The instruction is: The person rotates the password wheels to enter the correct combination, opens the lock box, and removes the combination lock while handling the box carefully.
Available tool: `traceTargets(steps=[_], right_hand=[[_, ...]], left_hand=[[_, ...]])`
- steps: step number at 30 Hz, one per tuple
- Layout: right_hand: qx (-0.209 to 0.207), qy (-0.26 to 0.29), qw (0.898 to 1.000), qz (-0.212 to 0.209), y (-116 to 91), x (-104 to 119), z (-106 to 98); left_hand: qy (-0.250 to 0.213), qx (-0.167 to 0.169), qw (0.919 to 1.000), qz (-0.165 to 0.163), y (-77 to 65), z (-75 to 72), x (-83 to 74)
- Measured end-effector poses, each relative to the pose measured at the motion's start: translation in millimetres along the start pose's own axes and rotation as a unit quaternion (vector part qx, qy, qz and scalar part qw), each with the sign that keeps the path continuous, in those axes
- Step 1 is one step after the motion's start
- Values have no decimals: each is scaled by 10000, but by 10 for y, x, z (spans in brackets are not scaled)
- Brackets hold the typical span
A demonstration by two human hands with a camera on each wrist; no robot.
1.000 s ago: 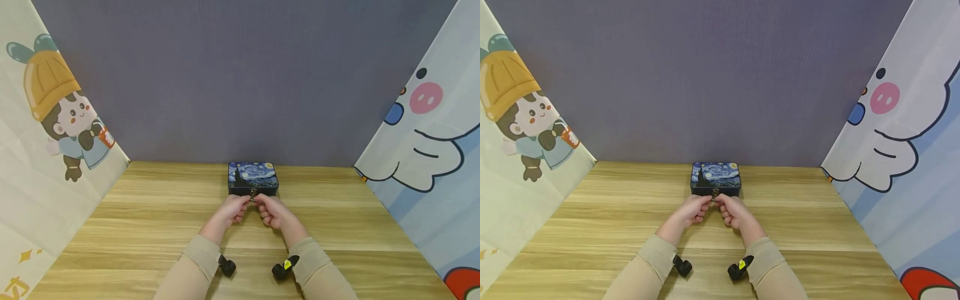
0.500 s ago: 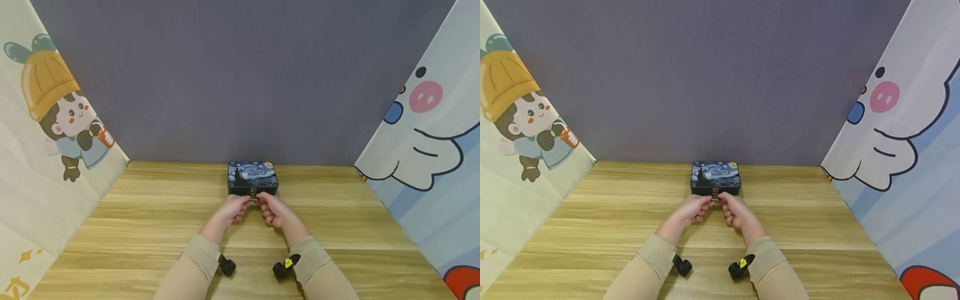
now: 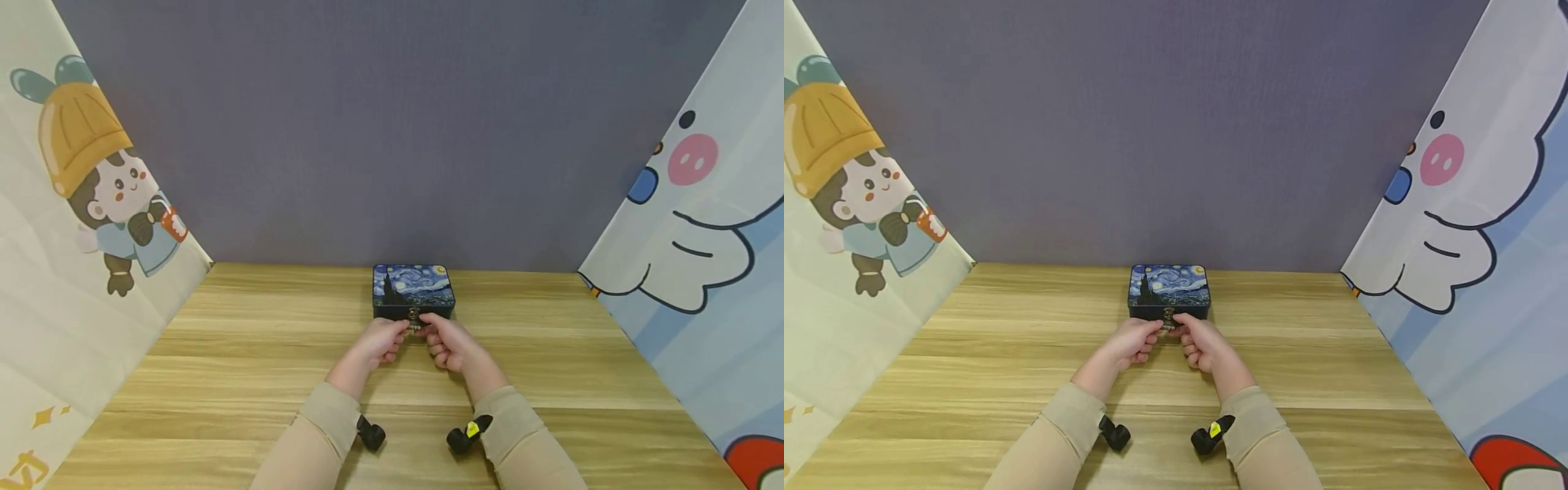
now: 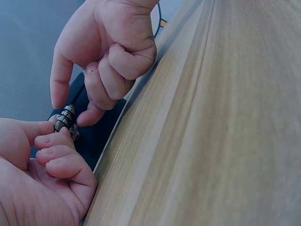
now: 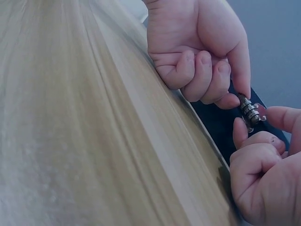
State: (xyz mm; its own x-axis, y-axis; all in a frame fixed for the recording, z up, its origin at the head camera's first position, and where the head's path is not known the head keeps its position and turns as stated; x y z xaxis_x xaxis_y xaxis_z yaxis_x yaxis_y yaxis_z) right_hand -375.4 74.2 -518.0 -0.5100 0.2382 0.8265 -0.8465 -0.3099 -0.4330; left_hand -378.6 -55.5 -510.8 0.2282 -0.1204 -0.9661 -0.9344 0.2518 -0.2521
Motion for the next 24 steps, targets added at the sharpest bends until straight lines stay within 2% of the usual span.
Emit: traceTargets(steps=[24], right_hand=[[91, -233, 9996, -107, -2, -29, 97]], left_hand=[[70, 31, 10000, -19, -69, 21, -39]])
Point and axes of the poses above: each hand's wrist, its own y-axis towards the middle knuckle, its own z-axis out of the palm, x = y × z, the point moved 10 cm from there along y, towards the middle knuckle, and after that the axes turned 8 degrees about y, right-handed, at the moved point
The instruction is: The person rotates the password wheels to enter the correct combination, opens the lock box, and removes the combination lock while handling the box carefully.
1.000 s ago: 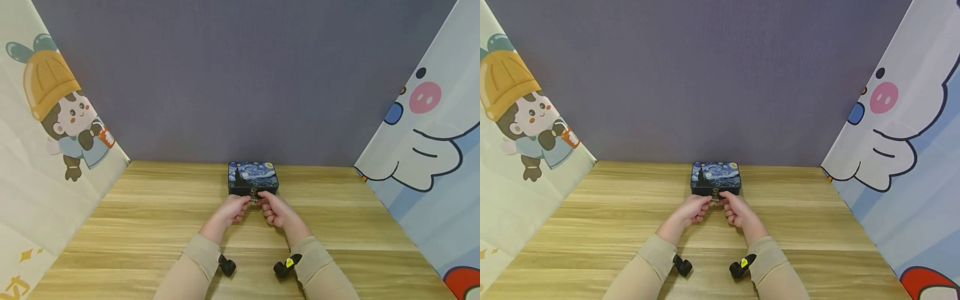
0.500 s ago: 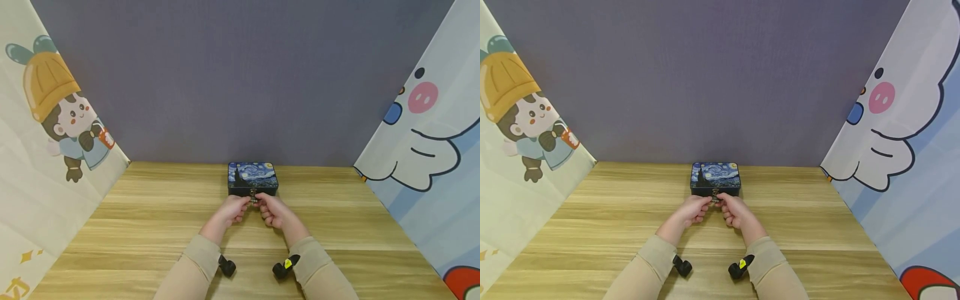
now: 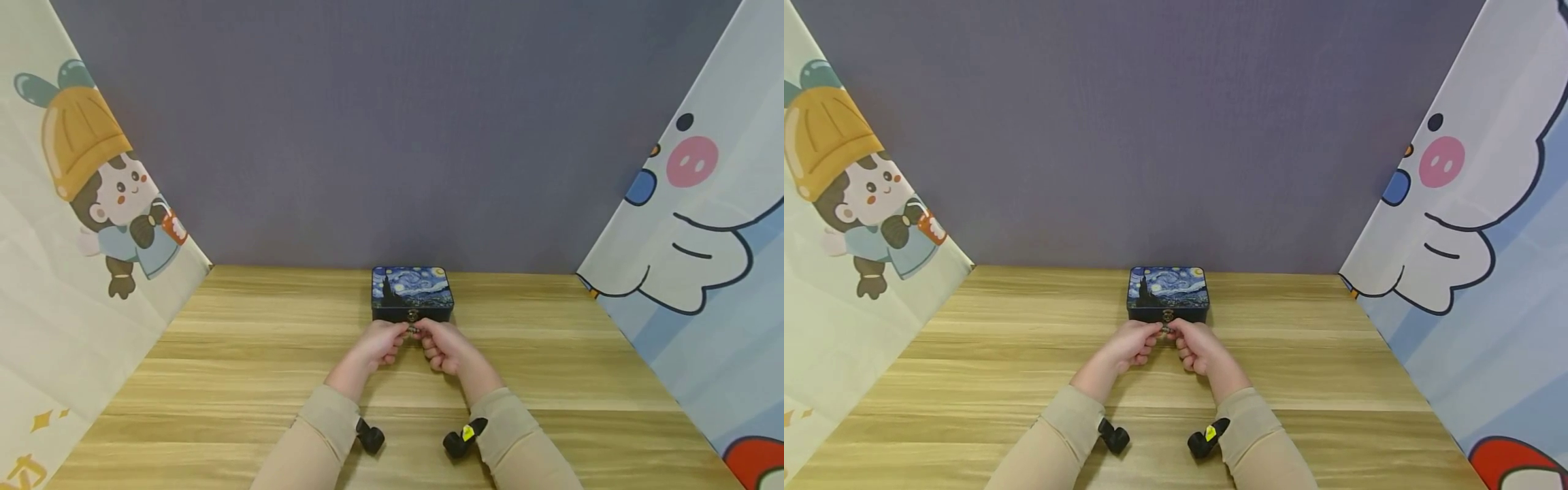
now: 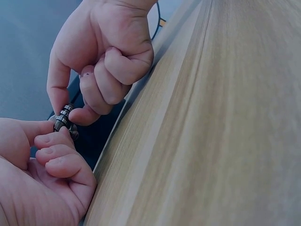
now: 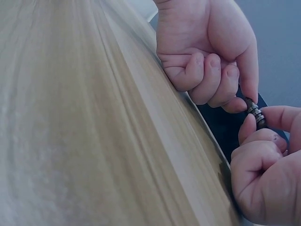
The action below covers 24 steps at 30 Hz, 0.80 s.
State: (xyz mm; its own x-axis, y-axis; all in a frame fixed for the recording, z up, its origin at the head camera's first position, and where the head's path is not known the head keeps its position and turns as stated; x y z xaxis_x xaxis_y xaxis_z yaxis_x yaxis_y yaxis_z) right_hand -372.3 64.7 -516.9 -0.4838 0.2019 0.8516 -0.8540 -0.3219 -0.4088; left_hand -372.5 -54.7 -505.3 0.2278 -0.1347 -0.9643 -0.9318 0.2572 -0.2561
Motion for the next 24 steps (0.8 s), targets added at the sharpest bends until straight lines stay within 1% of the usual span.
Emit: traceTargets(steps=[12, 24], right_hand=[[12, 34, 10000, 19, 18, 2, -10], [16, 33, 10000, -30, -4, 25, 2]], left_hand=[[27, -10, 10000, -9, 37, 4, 30], [-7, -9, 10000, 8, 37, 3, 36]])
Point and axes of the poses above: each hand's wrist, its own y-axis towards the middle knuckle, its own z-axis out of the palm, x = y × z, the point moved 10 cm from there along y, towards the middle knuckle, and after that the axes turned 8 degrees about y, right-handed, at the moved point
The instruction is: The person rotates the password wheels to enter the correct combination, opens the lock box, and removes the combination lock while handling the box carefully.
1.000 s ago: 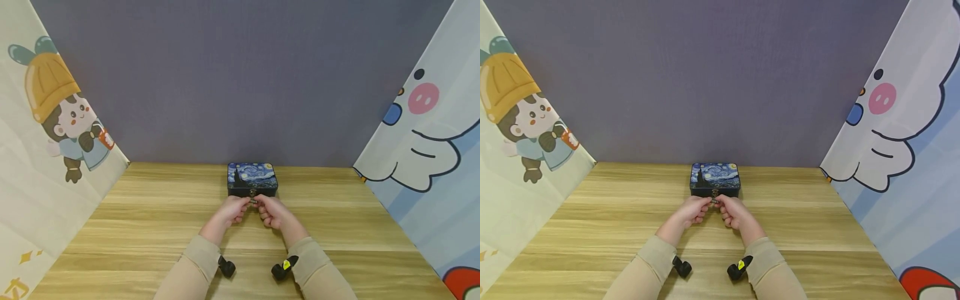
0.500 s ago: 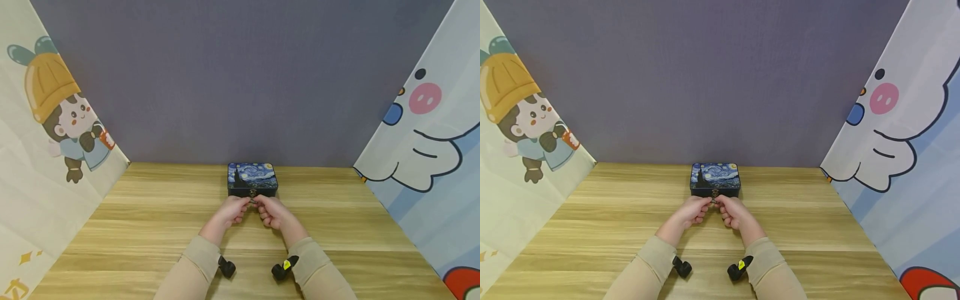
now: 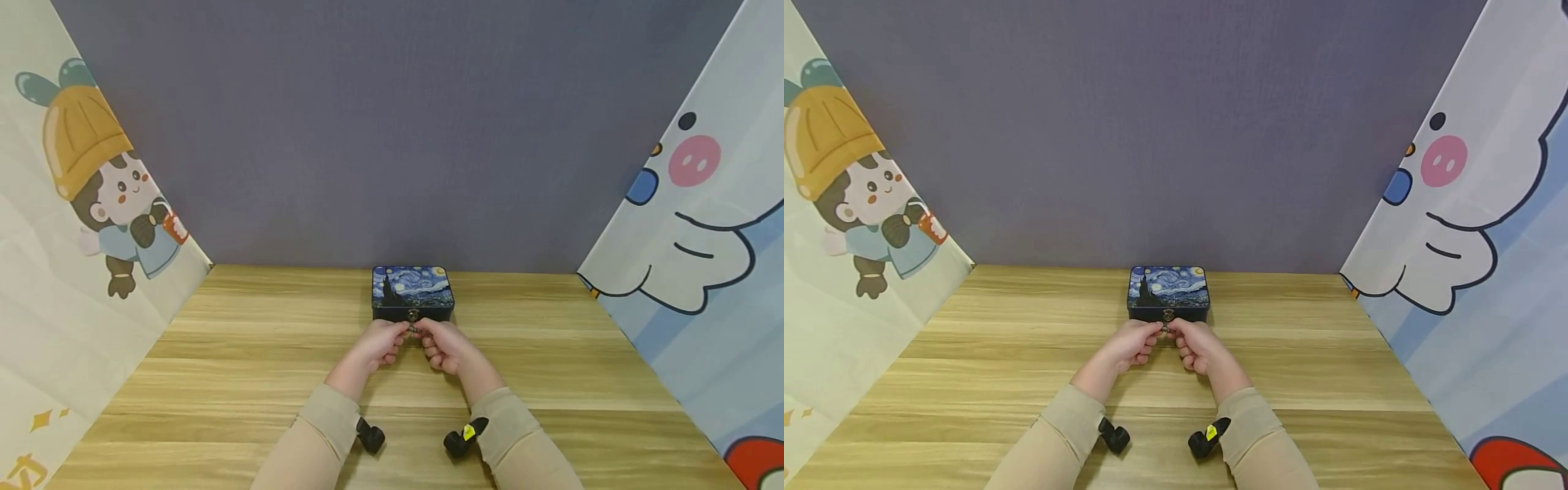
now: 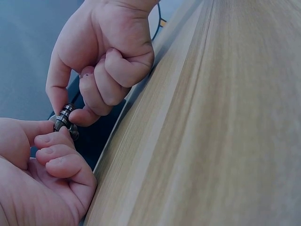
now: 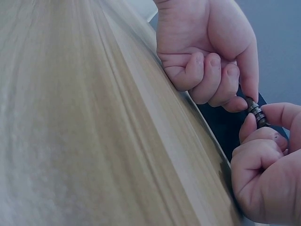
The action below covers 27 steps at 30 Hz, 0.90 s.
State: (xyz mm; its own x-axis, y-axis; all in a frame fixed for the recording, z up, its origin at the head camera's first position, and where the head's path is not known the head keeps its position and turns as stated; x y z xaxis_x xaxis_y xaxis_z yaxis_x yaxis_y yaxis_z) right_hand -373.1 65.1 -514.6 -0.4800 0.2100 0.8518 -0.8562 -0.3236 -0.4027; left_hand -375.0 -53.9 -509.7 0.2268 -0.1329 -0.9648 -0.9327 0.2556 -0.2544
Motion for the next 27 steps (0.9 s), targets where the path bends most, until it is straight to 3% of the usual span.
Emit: traceTargets(steps=[27], right_hand=[[-62, -16, 10000, -49, 43, 2, -23]], left_hand=[[40, 43, 10000, 42, 43, -11, 19]])
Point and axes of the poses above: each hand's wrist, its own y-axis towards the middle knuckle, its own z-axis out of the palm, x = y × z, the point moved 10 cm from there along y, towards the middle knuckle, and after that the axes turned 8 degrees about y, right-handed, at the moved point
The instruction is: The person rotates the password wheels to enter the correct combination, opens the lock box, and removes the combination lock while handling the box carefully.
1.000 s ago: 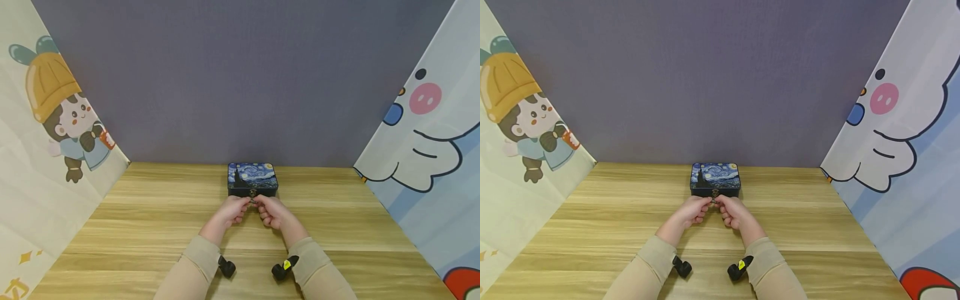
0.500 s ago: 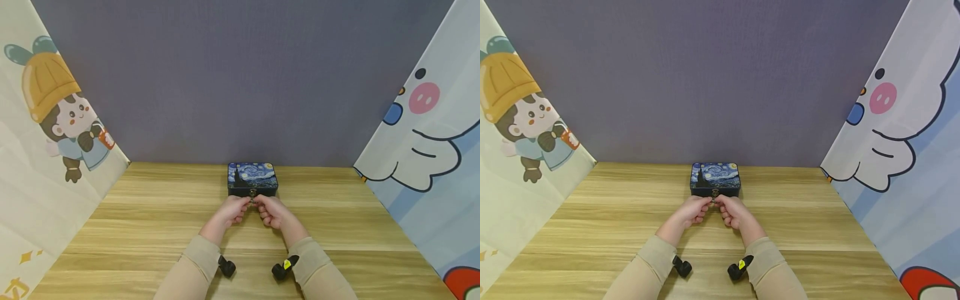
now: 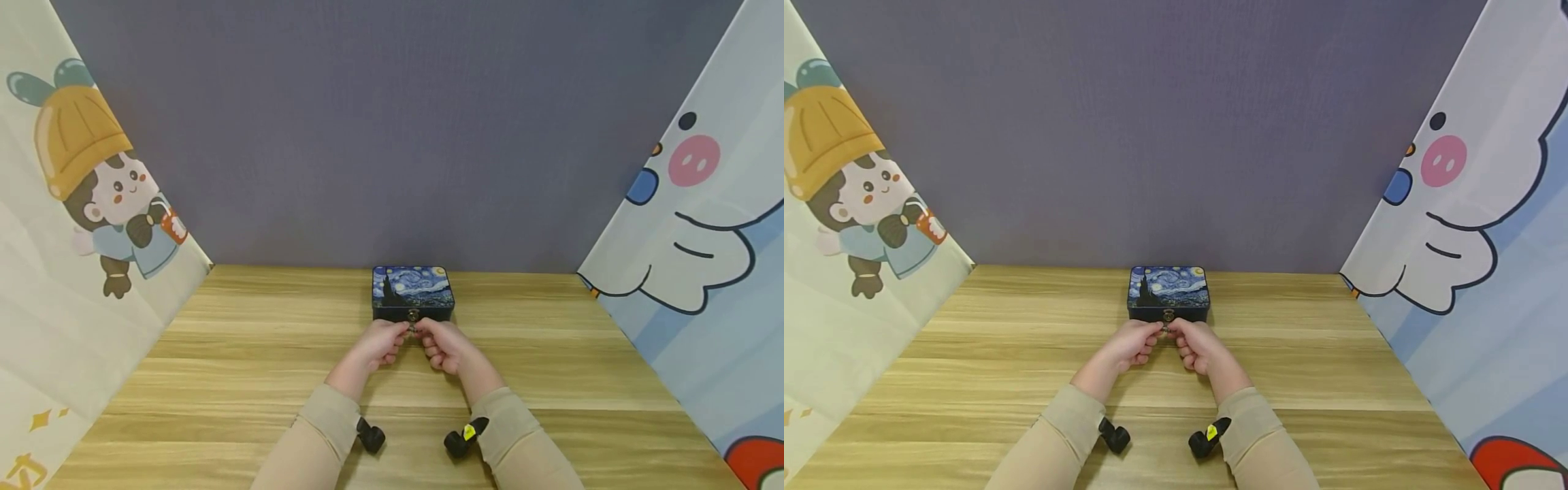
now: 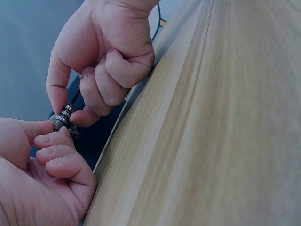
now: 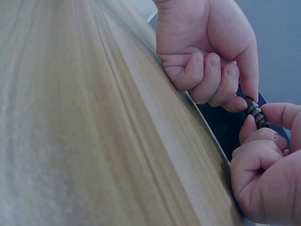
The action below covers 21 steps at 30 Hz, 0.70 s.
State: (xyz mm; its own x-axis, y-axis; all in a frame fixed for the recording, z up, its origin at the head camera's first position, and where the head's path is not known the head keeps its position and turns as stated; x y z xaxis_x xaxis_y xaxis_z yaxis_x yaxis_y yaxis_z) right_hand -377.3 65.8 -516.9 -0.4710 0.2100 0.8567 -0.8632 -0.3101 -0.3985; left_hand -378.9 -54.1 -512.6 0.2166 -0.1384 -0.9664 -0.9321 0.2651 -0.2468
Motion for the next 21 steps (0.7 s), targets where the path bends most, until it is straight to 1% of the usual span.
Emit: traceTargets(steps=[15, 21], right_hand=[[-4, -44, 10000, -22, -20, 0, -1], [-21, -31, 10000, -53, 1, 1, -13]], left_hand=[[44, -25, 10000, 0, -1, -5, 0], [0, -23, 10000, 0, -17, 0, -25]])
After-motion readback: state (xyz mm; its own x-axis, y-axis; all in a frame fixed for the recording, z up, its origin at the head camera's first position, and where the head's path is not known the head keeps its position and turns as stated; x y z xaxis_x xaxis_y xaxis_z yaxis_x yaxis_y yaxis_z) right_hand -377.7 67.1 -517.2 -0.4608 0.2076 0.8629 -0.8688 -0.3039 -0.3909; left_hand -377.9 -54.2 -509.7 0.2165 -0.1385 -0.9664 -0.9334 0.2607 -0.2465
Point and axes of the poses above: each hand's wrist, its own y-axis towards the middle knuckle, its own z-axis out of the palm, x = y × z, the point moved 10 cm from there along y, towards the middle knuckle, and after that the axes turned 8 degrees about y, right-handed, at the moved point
